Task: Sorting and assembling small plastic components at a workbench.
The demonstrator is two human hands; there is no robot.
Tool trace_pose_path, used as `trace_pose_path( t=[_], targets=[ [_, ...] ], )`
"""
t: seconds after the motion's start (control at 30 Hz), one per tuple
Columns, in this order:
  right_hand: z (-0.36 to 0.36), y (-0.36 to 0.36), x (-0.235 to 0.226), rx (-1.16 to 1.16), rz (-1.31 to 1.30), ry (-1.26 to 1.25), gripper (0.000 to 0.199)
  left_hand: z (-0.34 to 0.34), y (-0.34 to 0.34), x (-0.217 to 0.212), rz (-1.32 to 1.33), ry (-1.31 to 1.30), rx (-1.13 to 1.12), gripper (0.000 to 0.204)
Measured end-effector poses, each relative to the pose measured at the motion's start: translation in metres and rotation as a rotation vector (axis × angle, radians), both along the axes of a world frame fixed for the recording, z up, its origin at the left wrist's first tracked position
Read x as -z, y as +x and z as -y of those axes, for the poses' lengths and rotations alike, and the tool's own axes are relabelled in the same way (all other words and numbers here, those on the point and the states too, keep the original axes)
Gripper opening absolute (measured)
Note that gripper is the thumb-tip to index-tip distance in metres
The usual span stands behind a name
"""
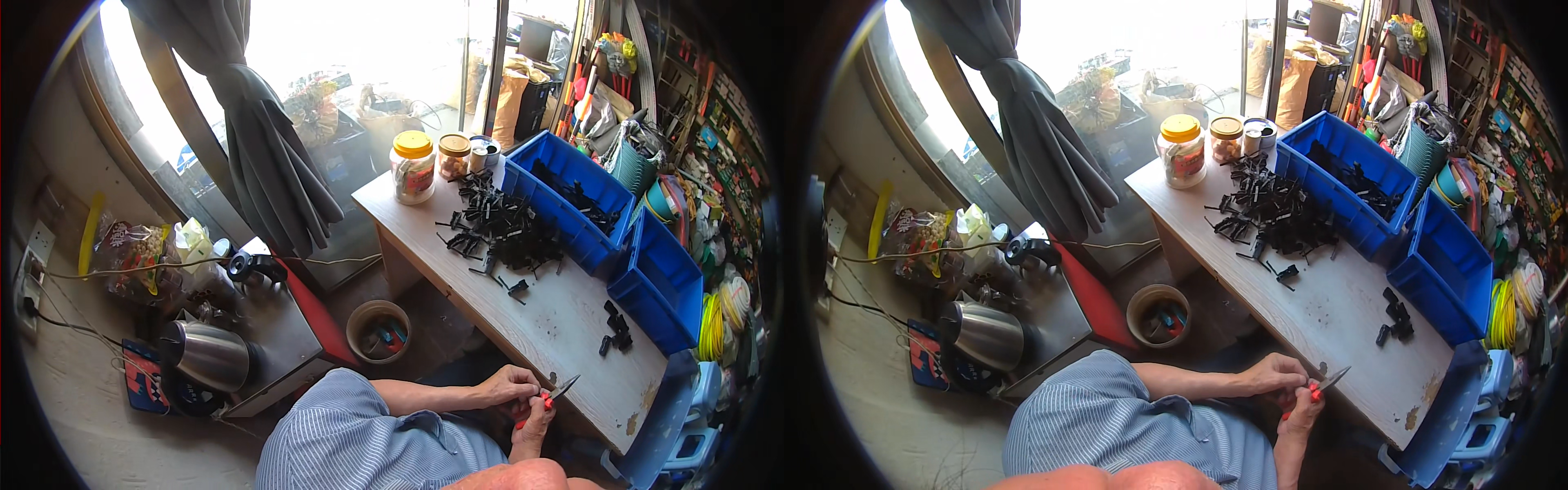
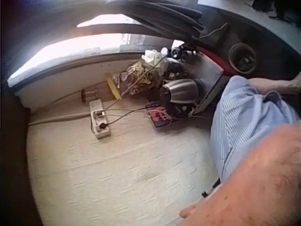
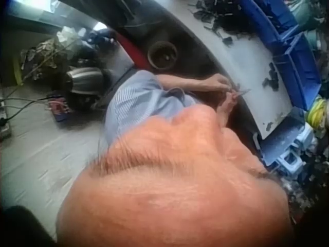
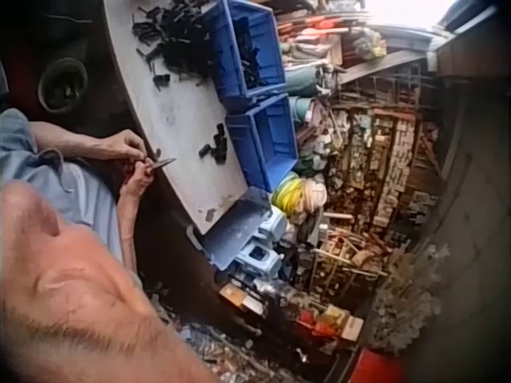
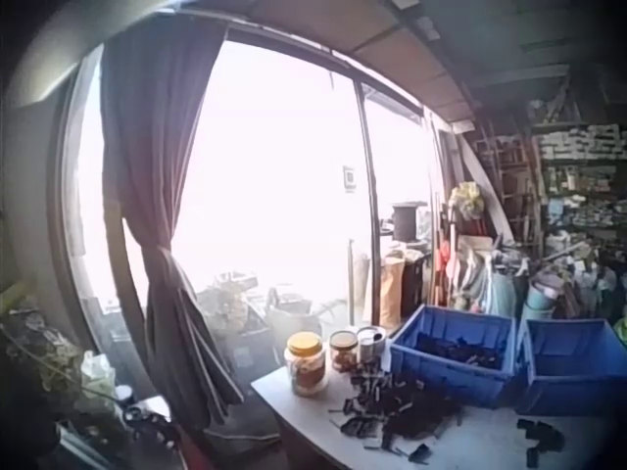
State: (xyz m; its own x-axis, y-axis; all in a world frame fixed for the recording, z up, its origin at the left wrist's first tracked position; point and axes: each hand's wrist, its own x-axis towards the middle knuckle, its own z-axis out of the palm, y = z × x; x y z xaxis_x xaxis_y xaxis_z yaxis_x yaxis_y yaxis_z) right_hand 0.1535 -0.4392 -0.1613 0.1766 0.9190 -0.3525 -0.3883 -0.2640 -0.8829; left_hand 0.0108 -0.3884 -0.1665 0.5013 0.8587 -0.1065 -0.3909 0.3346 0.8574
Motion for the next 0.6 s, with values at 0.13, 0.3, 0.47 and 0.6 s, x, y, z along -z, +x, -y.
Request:
trace_pose_path(
  t=[0.13, 0.3, 0.47, 0.6],
  targets=[
    [-0.001, -0.001, 0.0, 0.004, 0.033, -0.061, 0.036, -0.002, 0.0, -0.005, -0.024, -0.078, 0.023, 0.02],
    [-0.004, -0.007, -0.002, -0.046, 0.064, -0.059, 0.029, -0.004, 0.014, 0.012, -0.121, -0.351, -0.11, 0.016],
    [0.004, -0.024, -0.033, -0.062, 0.144, -0.078, 0.012, -0.001, 0.021, 0.017, -0.092, -0.397, -0.119, 0.016],
    [0.006, -0.021, -0.03, -0.011, 0.19, -0.086, 0.012, 0.001, 0.014, 0.005, -0.079, -0.467, -0.029, 0.018]
  ],
)
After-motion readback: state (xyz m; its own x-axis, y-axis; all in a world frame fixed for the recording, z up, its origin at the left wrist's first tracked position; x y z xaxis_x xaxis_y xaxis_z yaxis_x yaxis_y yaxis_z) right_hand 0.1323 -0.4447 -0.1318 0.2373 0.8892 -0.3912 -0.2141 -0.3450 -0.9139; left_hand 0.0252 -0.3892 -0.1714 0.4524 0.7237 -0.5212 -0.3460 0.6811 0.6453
